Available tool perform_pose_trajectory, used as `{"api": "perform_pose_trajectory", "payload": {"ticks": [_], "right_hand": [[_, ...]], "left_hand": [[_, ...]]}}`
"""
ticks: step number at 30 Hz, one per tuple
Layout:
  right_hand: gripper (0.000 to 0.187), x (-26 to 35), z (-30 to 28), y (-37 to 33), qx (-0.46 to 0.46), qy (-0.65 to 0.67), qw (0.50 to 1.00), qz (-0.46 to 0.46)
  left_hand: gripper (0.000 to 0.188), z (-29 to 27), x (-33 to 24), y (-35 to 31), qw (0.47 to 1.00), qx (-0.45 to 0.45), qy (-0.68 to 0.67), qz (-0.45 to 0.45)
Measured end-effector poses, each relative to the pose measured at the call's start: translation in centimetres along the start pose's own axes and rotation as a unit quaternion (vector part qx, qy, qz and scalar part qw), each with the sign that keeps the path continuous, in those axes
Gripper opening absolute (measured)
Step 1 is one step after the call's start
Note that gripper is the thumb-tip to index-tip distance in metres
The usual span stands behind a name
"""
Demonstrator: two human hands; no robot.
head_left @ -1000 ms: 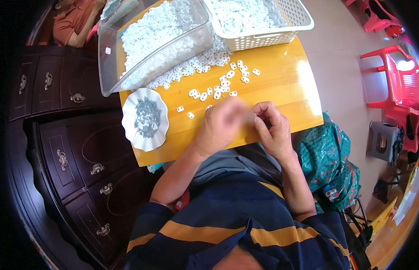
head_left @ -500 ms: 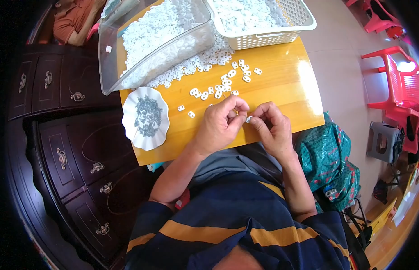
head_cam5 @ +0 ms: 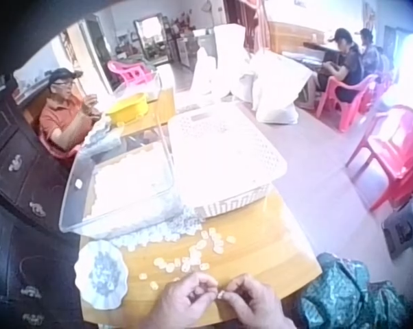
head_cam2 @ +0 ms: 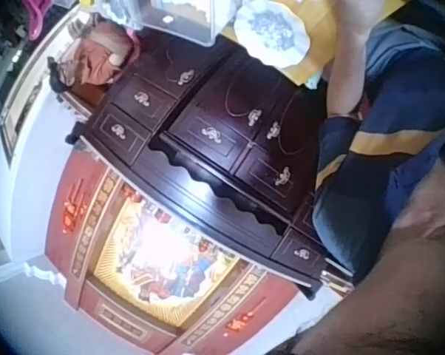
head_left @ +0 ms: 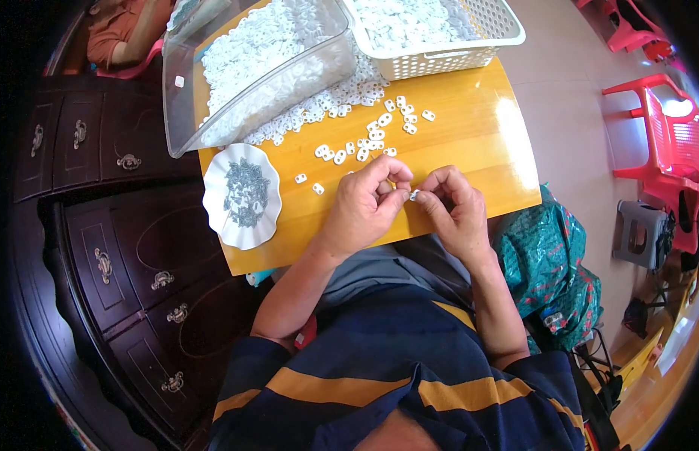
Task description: Manual assembly of small white plastic components with metal inserts at a workspace.
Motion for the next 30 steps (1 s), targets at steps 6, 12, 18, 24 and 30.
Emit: {"api": "perform_pose_trajectory", "payload": {"ticks": [6,12,18,24,30], "right_hand": [[0.011,0.1,-0.3,-0.3,-0.021,-0.006,1.000,-0.021],[0.010,0.4,0.1,0.0,-0.021,-0.010,0.999,-0.032],[0.011,0.4,-0.4,-0.2,-0.043,-0.027,0.998,-0.048],[0.010,0.8,-0.6,-0.5,-0.049,-0.040,0.995,-0.072],[0.008,0.6,0.2,0.0,-0.025,-0.007,0.999,-0.041]], "left_hand": [[0.017,0.2,-0.7,0.2,0.999,-0.009,0.024,0.020],[0.014,0.0,-0.5,-0.1,0.999,-0.017,0.045,0.024],[0.017,0.6,-1.0,0.2,0.998,-0.007,0.058,0.012],[0.017,0.8,-1.5,0.3,0.996,-0.019,0.072,0.054],[0.017,0.2,-1.3,0.0,0.996,-0.021,0.070,0.041]]}}
Point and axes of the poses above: each hand's wrist, its own y-axis towards the middle knuckle, its own z-axis out of the palm, x = y × z, the point moved 10 cm from there along y, towards the middle knuckle, and after that the axes turned 12 degrees about x, right-handed, at the moved point
